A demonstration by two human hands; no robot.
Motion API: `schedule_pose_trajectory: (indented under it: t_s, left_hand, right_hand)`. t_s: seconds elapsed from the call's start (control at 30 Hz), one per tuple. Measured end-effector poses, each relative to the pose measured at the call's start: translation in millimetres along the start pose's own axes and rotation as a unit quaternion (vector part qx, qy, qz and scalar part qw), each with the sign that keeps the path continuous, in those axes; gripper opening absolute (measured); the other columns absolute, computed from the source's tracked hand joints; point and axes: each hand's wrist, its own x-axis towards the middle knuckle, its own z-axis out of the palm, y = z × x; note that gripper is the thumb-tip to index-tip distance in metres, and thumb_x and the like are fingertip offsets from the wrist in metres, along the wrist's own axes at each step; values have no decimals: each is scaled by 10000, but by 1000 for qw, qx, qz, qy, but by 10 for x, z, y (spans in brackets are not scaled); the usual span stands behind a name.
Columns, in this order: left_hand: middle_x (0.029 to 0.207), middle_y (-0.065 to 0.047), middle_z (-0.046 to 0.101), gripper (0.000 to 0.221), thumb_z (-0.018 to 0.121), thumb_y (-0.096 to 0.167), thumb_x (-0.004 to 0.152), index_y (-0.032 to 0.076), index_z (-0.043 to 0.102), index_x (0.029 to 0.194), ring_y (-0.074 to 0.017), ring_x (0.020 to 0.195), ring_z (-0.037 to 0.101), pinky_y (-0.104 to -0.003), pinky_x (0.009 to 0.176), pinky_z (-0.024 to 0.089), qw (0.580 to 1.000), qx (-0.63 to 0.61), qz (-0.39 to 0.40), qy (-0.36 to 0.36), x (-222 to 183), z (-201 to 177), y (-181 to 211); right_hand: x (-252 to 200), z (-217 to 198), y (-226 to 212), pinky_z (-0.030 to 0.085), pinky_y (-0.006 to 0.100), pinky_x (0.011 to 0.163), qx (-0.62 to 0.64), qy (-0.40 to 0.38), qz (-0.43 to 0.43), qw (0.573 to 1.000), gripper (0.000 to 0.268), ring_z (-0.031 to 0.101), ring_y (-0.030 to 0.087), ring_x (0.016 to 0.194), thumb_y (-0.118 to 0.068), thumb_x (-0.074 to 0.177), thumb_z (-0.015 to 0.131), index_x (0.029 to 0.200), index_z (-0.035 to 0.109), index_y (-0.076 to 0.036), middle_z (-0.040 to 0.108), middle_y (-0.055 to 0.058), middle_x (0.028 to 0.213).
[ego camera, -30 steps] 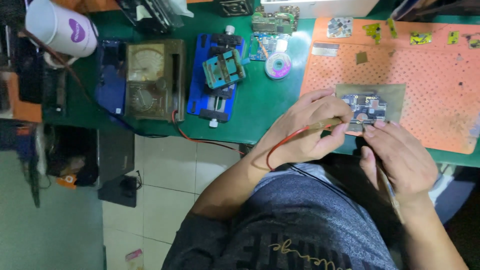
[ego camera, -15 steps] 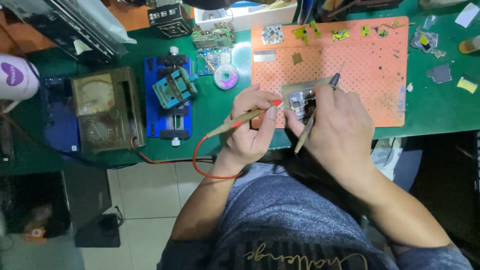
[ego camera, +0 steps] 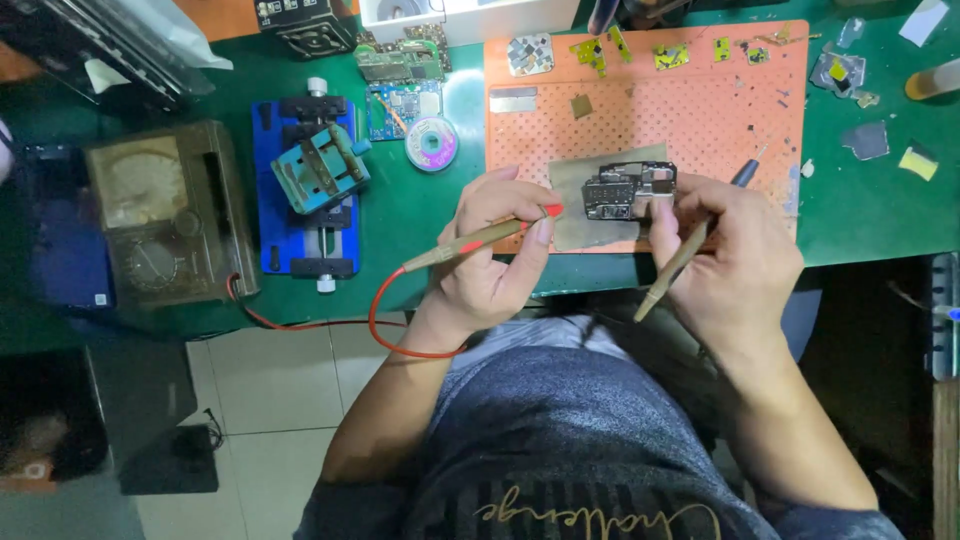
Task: Testing and inspecting mobile phone circuit board components using a brush, magnifying glass, and probe.
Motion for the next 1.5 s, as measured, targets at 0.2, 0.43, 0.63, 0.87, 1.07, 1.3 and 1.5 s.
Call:
schedule_pose_trajectory:
  t_s: [0.2, 0.43, 0.63, 0.87, 1.07, 1.3, 1.5]
  left_hand:
    - [1133, -86, 707, 110, 567, 131, 1069, 91, 516, 1158, -275, 1103, 750, -530, 1154, 468, 997, 10, -21, -76, 69, 4, 9]
    - [1082, -39, 709, 80, 545, 125, 1044, 67, 590, 1076, -230, 1067, 731, -453, 1139, 450, 990, 36, -34, -129, 144, -3, 62]
    - [1095, -54, 721, 27, 586, 85, 1015, 77, 611, 1023, -328, 1228, 703, -503, 1164, 421, 985, 31, -50, -161, 217, 16, 88]
    - [1084, -53, 711, 70, 570, 98, 1011, 55, 625, 1017, -346, 1260, 688, -507, 1185, 408, 979, 31, -77, -188, 219, 18, 81]
    - [1084, -62, 702, 49, 566, 84, 1008, 58, 608, 1008, -357, 1268, 679, -523, 1185, 409, 979, 30, -67, -192, 216, 12, 74]
    - [1097, -72, 684, 65, 602, 34, 1007, 64, 581, 1061, -366, 1268, 679, -529, 1182, 434, 983, 24, -32, -180, 193, -11, 53]
    - [1102, -42, 678, 74, 591, 60, 1018, 81, 568, 1084, -350, 1280, 677, -531, 1188, 419, 981, 28, -45, -189, 191, -14, 47]
  right_hand:
    - [124, -45, 290, 258, 469, 1046, -44, -90, -58, 993, 275, 551, 302, 1286, -380, 1020, 778, 1014, 767, -105, 665, 148, 1201]
    - [239, -12, 266, 91, 687, 1217, 47, -185, -68, 979, 182, 543, 334, 1367, -298, 970, 775, 977, 697, -134, 762, 81, 1331]
    - [205, 7, 345, 35, 728, 1221, 86, -164, -113, 976, 150, 475, 360, 1442, -212, 1059, 741, 1083, 630, -113, 737, 150, 1403]
    - [223, 14, 326, 15, 707, 1235, 102, -166, -122, 973, 130, 488, 414, 1448, -218, 1088, 691, 1106, 616, -113, 730, 180, 1420]
    - [217, 3, 302, 46, 721, 1232, 98, -154, -128, 975, 152, 526, 449, 1412, -187, 1089, 706, 1153, 631, -72, 716, 195, 1427]
    - [-5, -91, 239, 370, 553, 1100, 122, -11, -164, 979, 422, 698, 432, 995, -300, 1150, 456, 1404, 469, 36, 763, 254, 1182]
    - [-193, -51, 115, 518, 485, 828, 198, -66, -172, 963, 389, 632, 392, 872, -220, 1068, 481, 1206, 658, 98, 687, 249, 1082]
